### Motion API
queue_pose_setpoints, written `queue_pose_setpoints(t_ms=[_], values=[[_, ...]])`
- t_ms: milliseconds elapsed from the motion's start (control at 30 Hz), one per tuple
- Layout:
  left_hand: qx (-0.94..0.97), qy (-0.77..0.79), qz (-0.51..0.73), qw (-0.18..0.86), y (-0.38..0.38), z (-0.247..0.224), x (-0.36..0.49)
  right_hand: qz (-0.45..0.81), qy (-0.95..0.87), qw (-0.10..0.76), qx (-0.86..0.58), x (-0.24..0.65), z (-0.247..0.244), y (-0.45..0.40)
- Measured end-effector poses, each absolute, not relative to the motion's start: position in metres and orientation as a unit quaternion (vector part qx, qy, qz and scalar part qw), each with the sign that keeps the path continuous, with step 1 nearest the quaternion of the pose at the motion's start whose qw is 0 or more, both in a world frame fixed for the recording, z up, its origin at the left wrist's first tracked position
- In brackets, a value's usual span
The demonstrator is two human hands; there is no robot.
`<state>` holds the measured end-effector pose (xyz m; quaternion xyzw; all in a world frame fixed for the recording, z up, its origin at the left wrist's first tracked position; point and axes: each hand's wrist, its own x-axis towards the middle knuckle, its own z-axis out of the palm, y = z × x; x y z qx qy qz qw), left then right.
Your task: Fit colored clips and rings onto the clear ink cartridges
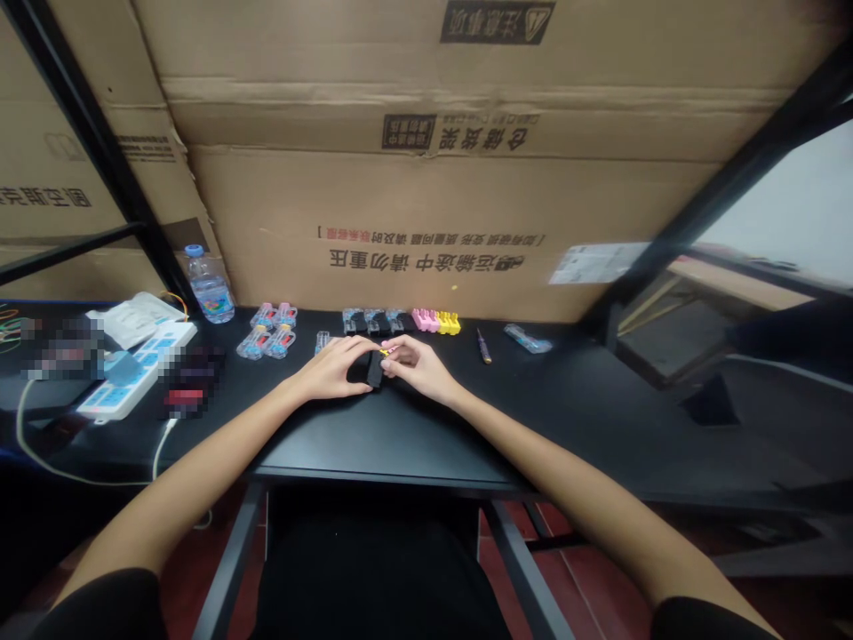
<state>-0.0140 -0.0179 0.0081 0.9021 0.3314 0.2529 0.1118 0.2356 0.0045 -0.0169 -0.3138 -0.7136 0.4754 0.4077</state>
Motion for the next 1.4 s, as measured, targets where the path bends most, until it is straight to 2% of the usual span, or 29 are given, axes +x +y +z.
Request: queue_pose_setpoints(t_ms=[167, 300, 533, 633, 767, 900, 1133, 1400], values=[[0.896, 0.353, 0.247, 0.105, -0.018, 0.009, -0.014, 0.467, -0.714, 0.419, -0.311, 0.236, -0.023, 0.010], [0.873, 0.397, 0.260, 0.110, -0.018, 0.007, -0.015, 0.412, -0.753, 0.415, -0.302, 0.237, -0.025, 0.009], [0.811, 0.381, 0.321, 0.306, -0.014, 0.005, -0.013, 0.309, -0.802, 0.421, -0.290, 0.238, -0.019, 0.002], [0.808, 0.377, 0.306, 0.333, -0.013, 0.006, -0.012, 0.307, -0.793, 0.430, -0.305, 0.238, -0.022, 0.002], [0.821, 0.385, 0.296, 0.301, -0.014, 0.007, -0.013, 0.319, -0.780, 0.430, -0.323, 0.237, -0.023, 0.002], [0.813, 0.398, 0.345, 0.248, -0.013, 0.003, -0.012, 0.335, -0.774, 0.426, -0.328, 0.238, -0.021, 0.001], [0.789, 0.402, 0.385, 0.260, -0.010, 0.000, -0.013, 0.346, -0.776, 0.413, -0.328, 0.238, -0.019, 0.000], [0.811, 0.377, 0.366, 0.258, -0.013, 0.006, -0.012, 0.367, -0.755, 0.433, -0.329, 0.237, -0.009, -0.004]])
